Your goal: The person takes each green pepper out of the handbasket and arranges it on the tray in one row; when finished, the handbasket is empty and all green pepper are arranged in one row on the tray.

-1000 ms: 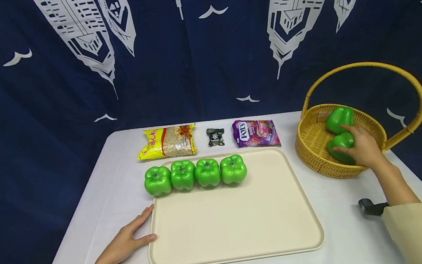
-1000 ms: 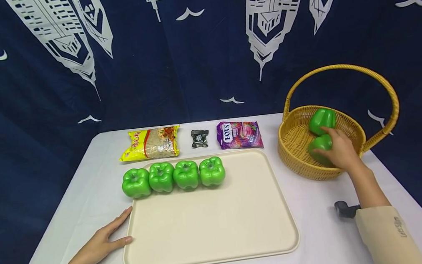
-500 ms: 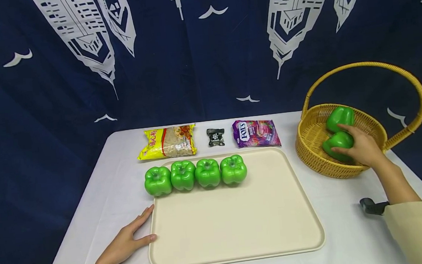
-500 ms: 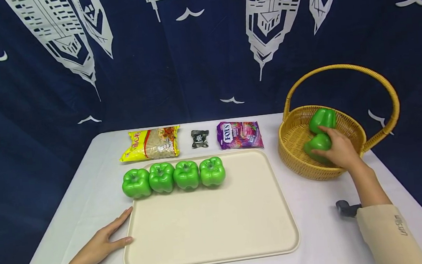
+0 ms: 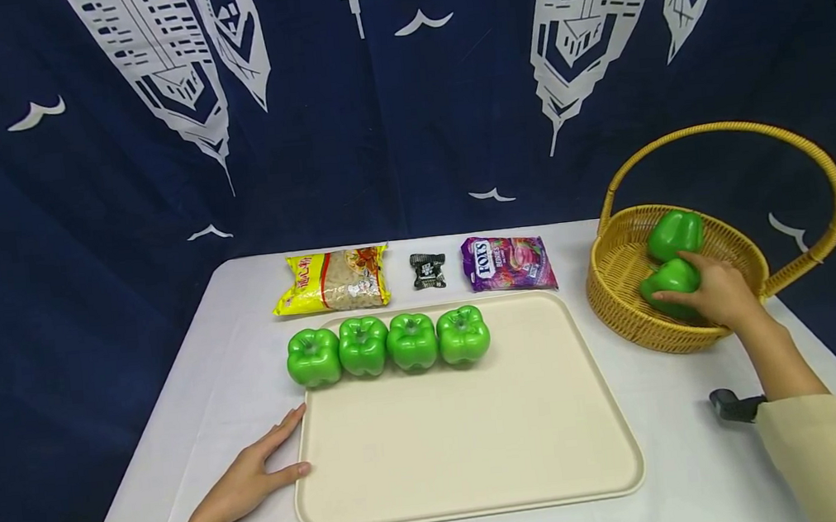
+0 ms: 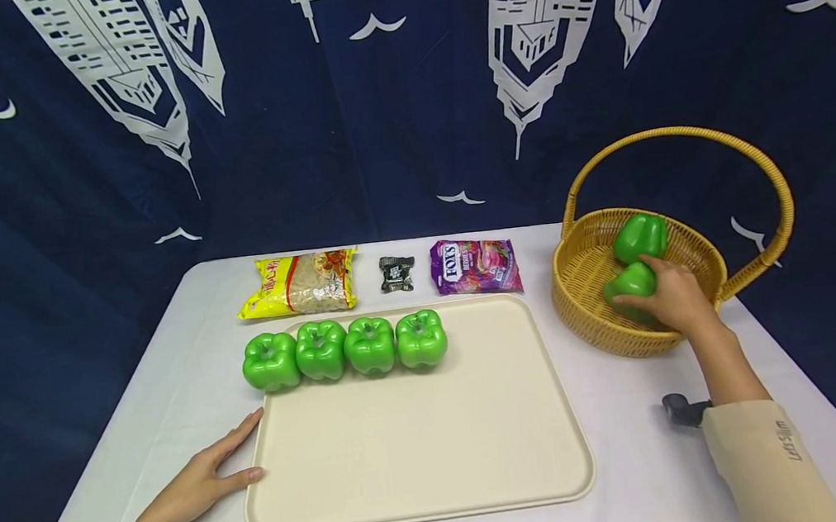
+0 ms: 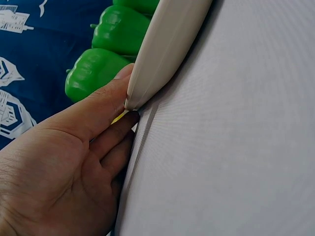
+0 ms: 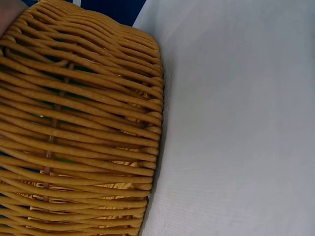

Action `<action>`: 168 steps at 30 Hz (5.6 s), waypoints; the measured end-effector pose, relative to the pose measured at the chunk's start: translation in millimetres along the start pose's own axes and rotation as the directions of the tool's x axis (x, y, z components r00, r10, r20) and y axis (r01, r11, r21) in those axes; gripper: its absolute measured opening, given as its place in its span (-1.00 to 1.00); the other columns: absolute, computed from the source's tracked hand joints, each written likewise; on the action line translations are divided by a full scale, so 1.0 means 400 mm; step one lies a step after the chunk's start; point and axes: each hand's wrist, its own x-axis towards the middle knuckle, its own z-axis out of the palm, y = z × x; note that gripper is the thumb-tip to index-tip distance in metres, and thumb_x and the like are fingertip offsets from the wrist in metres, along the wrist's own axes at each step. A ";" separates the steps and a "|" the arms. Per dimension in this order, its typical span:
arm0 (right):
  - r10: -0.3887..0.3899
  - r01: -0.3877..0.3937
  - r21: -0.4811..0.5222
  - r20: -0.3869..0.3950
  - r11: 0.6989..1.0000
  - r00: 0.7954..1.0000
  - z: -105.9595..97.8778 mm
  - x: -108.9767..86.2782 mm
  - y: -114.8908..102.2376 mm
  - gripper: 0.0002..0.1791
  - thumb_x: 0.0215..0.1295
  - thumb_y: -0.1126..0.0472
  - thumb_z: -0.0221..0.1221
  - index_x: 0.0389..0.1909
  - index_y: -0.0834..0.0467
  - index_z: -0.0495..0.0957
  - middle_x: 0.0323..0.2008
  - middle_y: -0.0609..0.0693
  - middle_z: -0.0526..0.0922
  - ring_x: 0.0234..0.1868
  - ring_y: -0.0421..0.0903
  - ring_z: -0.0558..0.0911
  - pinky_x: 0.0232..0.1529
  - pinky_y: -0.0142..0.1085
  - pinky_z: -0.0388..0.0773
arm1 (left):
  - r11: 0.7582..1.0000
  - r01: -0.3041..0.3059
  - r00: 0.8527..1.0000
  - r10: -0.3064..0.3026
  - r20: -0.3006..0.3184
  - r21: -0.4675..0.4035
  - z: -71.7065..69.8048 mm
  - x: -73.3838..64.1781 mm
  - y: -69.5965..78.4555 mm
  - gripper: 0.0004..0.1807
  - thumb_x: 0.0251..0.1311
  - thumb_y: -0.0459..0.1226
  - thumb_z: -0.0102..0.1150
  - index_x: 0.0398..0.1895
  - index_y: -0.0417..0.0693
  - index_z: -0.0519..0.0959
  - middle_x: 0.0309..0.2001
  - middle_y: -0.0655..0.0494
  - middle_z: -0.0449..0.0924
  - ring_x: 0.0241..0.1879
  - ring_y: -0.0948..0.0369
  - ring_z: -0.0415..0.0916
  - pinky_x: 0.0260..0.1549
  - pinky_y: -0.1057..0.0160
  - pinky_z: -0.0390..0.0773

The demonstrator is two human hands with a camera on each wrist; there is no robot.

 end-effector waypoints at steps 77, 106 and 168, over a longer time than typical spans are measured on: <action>-0.543 0.431 0.443 0.161 0.786 0.824 0.165 -0.023 -0.435 -0.20 -0.03 0.26 0.39 0.22 0.33 0.21 0.17 0.24 0.35 0.16 0.16 0.40 0.05 -0.12 0.45 | 1.000 -0.023 1.000 0.023 -0.003 0.003 0.000 0.000 -0.004 -0.18 0.04 0.01 0.26 0.39 0.27 0.15 0.39 -0.02 0.05 0.37 -0.06 -0.08 0.24 -0.10 -0.03; -0.549 0.460 0.385 0.158 0.800 0.821 0.168 -0.024 -0.430 -0.15 -0.03 0.28 0.39 0.30 0.23 0.19 0.20 0.23 0.33 0.15 0.17 0.38 0.04 -0.02 0.45 | 0.999 -0.032 0.999 0.032 -0.001 0.017 -0.002 0.000 -0.008 -0.17 0.05 0.03 0.25 0.40 0.25 0.13 0.39 -0.06 0.05 0.36 -0.08 -0.06 0.21 -0.17 -0.02; -0.166 0.259 -0.203 0.384 0.944 0.908 -0.139 0.202 0.065 -0.16 -0.07 0.10 0.41 0.25 0.24 0.29 0.30 0.38 0.04 0.26 0.45 0.00 0.06 0.40 0.01 | 1.000 0.003 1.000 -0.003 0.003 0.017 0.000 0.000 0.000 -0.17 0.02 0.02 0.27 0.39 0.22 0.16 0.38 -0.04 0.08 0.35 -0.07 -0.03 0.20 -0.18 0.04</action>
